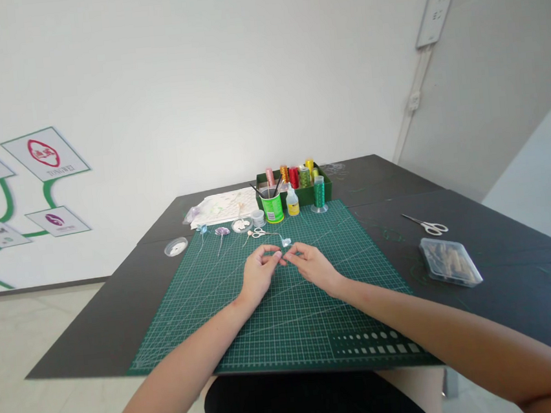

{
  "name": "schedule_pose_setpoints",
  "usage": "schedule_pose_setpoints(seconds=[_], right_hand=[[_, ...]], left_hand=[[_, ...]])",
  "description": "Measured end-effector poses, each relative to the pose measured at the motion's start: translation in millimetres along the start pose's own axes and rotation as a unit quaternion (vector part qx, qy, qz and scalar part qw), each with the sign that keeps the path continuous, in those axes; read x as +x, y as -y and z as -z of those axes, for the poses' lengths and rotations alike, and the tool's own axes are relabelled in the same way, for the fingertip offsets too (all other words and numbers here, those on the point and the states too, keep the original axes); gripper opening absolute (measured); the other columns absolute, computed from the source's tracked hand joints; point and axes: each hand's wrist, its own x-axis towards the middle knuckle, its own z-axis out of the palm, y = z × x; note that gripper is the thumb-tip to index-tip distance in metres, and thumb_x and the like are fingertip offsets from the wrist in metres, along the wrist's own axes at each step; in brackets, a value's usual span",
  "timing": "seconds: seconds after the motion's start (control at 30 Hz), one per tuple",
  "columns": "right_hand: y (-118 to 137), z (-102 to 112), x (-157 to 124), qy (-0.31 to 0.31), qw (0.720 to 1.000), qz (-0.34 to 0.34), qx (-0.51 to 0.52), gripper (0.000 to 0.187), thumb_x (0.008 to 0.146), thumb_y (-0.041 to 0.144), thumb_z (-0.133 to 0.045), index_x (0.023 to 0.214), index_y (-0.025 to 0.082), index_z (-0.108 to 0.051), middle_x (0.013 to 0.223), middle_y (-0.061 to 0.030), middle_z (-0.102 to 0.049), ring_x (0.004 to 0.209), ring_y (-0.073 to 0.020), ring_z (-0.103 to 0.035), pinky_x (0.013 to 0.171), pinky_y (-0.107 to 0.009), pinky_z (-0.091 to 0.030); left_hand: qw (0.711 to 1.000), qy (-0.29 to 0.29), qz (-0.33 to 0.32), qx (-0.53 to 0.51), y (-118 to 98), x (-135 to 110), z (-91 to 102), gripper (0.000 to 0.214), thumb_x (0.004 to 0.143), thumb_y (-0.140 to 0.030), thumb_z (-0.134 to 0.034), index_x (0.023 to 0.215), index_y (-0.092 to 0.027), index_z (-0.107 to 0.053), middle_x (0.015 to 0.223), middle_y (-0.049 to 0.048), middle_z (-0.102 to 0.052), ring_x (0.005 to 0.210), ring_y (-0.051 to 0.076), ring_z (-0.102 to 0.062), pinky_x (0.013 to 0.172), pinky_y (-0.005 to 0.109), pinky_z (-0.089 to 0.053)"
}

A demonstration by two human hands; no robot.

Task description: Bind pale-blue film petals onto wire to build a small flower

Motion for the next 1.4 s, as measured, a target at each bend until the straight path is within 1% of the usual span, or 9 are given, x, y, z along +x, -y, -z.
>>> schedule_pose_setpoints(seconds=[0.2,0.33,0.67,0.77,1.07,1.17,1.27,1.33,1.4], right_hand=[[3.6,2.4,-2.5,0.011,1.0,0.014,-0.015,0.022,0.08,0.04,-0.061,0.072,0.02,-0.056,0.042,0.0094,-0.034,0.035,-0.0055,-0.025,0.035,-0.019,-0.016],[12.2,6.9,-3.6,0.008,1.0,0.026,-0.01,0.027,0.076,0.044,-0.065,0.071,0.019,-0.057,0.043,0.0086,-0.035,0.037,-0.0054,-0.025,0.036,-0.02,-0.015],[33.2,15.7,-6.5,0.004,0.999,0.05,0.0,0.03,0.072,0.045,-0.068,0.074,0.015,-0.067,0.049,0.0042,-0.049,0.04,-0.0046,-0.029,0.037,-0.02,-0.02],[33.9,17.4,-6.3,-0.007,0.999,0.051,-0.013,0.031,0.072,0.045,-0.069,0.077,0.014,-0.072,0.048,0.0021,-0.051,0.041,-0.0063,-0.034,0.037,-0.021,-0.022],[27.0,23.3,-1.6,-0.04,0.996,0.059,-0.052,0.031,0.074,0.043,-0.068,0.086,0.016,-0.077,0.049,-0.0001,-0.053,0.042,-0.009,-0.042,0.036,-0.021,-0.026],[24.7,25.4,1.1,-0.036,0.994,0.076,-0.071,0.032,0.076,0.044,-0.066,0.088,0.017,-0.077,0.057,-0.0019,-0.06,0.05,-0.0128,-0.052,0.04,-0.023,-0.036],[24.5,27.2,3.1,-0.015,0.989,0.116,-0.091,0.025,0.077,0.041,-0.065,0.085,0.02,-0.077,0.074,-0.0041,-0.07,0.074,-0.0194,-0.064,0.057,-0.027,-0.05],[25.0,27.4,3.2,-0.006,0.987,0.135,-0.09,0.022,0.077,0.039,-0.065,0.084,0.022,-0.077,0.087,-0.0048,-0.073,0.088,-0.0221,-0.065,0.069,-0.03,-0.052],[25.6,26.7,2.4,-0.003,0.989,0.125,-0.084,0.022,0.078,0.038,-0.065,0.086,0.022,-0.077,0.092,-0.0054,-0.074,0.088,-0.0222,-0.065,0.067,-0.03,-0.052]], left_hand=[[0.996,-0.012,-0.011,0.089,1.2,5.1,7.7,0.026,0.08,-0.04,-0.059,0.089,-0.016,-0.06,0.065,0.0011,-0.069,0.036,0.006,-0.036,0.04,0.019,-0.024],[0.988,-0.007,-0.036,0.152,-0.6,4.0,10.3,0.023,0.082,-0.038,-0.058,0.088,-0.017,-0.062,0.067,0.0007,-0.07,0.041,0.008,-0.044,0.045,0.02,-0.03],[0.972,0.145,-0.012,0.183,3.4,2.7,10.6,0.022,0.082,-0.038,-0.058,0.085,-0.017,-0.063,0.069,0.0018,-0.072,0.047,0.01,-0.051,0.048,0.02,-0.031],[0.97,0.168,0.001,0.177,2.2,1.0,9.5,0.023,0.081,-0.038,-0.059,0.085,-0.017,-0.064,0.07,0.0019,-0.073,0.048,0.01,-0.052,0.048,0.019,-0.031],[0.966,0.222,0.035,0.128,-1.1,-2.5,7.9,0.03,0.08,-0.043,-0.06,0.086,-0.014,-0.064,0.071,0.0043,-0.073,0.037,0.005,-0.033,0.041,0.019,-0.023],[0.961,0.244,0.051,0.115,-0.4,-2.5,7.3,0.032,0.079,-0.045,-0.061,0.087,-0.014,-0.063,0.07,0.0046,-0.072,0.037,0.005,-0.032,0.041,0.019,-0.022],[0.956,0.267,0.078,0.09,1.6,-2.3,6.6,0.033,0.078,-0.046,-0.062,0.086,-0.014,-0.062,0.07,0.0044,-0.072,0.036,0.004,-0.03,0.039,0.019,-0.021],[0.954,0.275,0.092,0.071,3.6,-1.9,6.4,0.033,0.077,-0.046,-0.063,0.085,-0.015,-0.06,0.069,0.0041,-0.071,0.036,0.003,-0.029,0.039,0.019,-0.022],[0.953,0.28,0.101,0.058,5.5,-1.1,6.6,0.033,0.076,-0.046,-0.064,0.084,-0.015,-0.06,0.068,0.0041,-0.071,0.036,0.003,-0.031,0.039,0.019,-0.023]])
